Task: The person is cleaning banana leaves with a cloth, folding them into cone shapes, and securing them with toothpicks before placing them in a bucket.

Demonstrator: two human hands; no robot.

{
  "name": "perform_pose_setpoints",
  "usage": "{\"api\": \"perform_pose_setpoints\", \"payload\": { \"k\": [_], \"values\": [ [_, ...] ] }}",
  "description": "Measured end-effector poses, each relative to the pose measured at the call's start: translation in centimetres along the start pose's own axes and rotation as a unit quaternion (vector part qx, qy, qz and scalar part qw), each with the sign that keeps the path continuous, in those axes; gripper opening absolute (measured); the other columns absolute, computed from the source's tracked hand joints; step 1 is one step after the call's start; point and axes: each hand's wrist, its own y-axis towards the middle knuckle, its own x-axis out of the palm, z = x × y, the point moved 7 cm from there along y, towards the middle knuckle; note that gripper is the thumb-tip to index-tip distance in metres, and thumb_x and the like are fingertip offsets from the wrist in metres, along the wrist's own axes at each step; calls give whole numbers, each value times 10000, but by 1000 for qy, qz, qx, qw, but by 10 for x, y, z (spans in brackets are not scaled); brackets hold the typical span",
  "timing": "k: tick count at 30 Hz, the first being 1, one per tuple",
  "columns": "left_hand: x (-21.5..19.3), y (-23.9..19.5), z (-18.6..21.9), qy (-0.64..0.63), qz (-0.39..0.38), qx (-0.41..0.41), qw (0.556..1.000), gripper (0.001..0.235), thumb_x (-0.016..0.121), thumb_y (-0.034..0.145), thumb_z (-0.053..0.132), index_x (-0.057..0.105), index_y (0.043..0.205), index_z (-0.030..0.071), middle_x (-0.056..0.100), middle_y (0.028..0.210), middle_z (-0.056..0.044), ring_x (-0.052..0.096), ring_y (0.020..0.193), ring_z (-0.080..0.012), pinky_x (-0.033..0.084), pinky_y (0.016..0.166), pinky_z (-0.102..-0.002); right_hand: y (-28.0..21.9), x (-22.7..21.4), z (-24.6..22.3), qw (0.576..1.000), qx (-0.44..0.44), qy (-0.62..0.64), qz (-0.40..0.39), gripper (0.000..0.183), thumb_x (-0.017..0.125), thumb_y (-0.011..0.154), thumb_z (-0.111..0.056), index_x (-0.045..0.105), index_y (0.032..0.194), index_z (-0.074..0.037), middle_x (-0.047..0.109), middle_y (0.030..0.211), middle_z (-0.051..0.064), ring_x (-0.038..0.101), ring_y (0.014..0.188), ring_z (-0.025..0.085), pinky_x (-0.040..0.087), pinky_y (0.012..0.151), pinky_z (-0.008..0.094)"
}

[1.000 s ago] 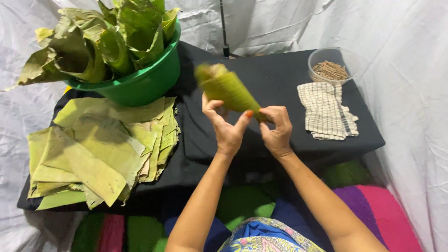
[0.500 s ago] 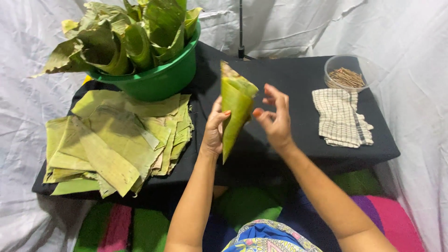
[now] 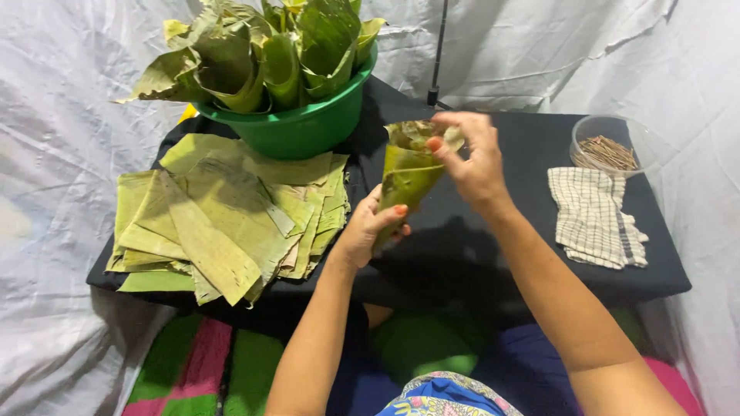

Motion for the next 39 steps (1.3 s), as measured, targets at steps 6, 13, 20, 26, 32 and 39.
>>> {"api": "perform_pose_setpoints", "payload": {
  "k": [6, 13, 20, 26, 32, 39],
  "values": [
    [6, -14, 67, 30, -69, -4, 997, 183, 717, 910, 189, 673, 1052, 83, 651, 747, -117, 653, 483, -217, 419, 340, -256, 6, 34, 24, 860, 308, 402, -58, 983, 789, 901, -389, 163, 1627, -173, 321, 1523, 219, 476, 1327, 445, 483, 965, 669],
    [-35, 23, 133, 188, -58, 38, 980, 504, 799, 819, 123, 672, 1305, 78, 745, 857, -110, 697, 528, -153, 490, 388, -195, 63, 35, 33, 907, 245, 341, 5, 532, 681, 737, 97, 704, 1215, -136, 697, 1014, 8, 687, 854, 140, 627, 706, 302],
    [-96, 32, 157, 80, 167, 108, 977, 416, 697, 910, 83, 636, 1312, -5, 755, 981, -100, 694, 729, -99, 517, 580, -157, 186, 6, 0, 980, -46, 104, 164, 385, 518, 785, 113, 660, 1118, -17, 734, 1028, 124, 704, 875, 200, 617, 761, 309],
    [-124, 67, 142, -61, 187, 142, 970, 538, 665, 929, 112, 512, 1422, -39, 680, 1245, -147, 710, 1011, -204, 574, 782, -258, 228, 57, 28, 976, -8, -11, 217, 248, 544, 794, 8, 668, 1009, 25, 762, 896, 131, 738, 733, 205, 614, 666, 348],
    [-117, 97, 144, -167, 167, 147, 961, 514, 589, 950, 109, 467, 1438, 0, 585, 1379, -191, 591, 1287, -313, 498, 975, -390, 202, 73, 6, 979, -31, 105, 172, 520, 431, 688, 155, 680, 1100, -41, 744, 1078, 120, 720, 977, 241, 600, 893, 332],
    [-95, 123, 153, -215, 115, 143, 959, 708, 524, 936, 154, 264, 1586, 49, 425, 1498, -318, 471, 1385, -431, 408, 1098, -494, 174, 61, 15, 948, 153, 251, 124, 401, 498, 869, 47, 631, 1181, -168, 635, 1184, 85, 701, 1002, 200, 772, 682, 354]
  ]
}}
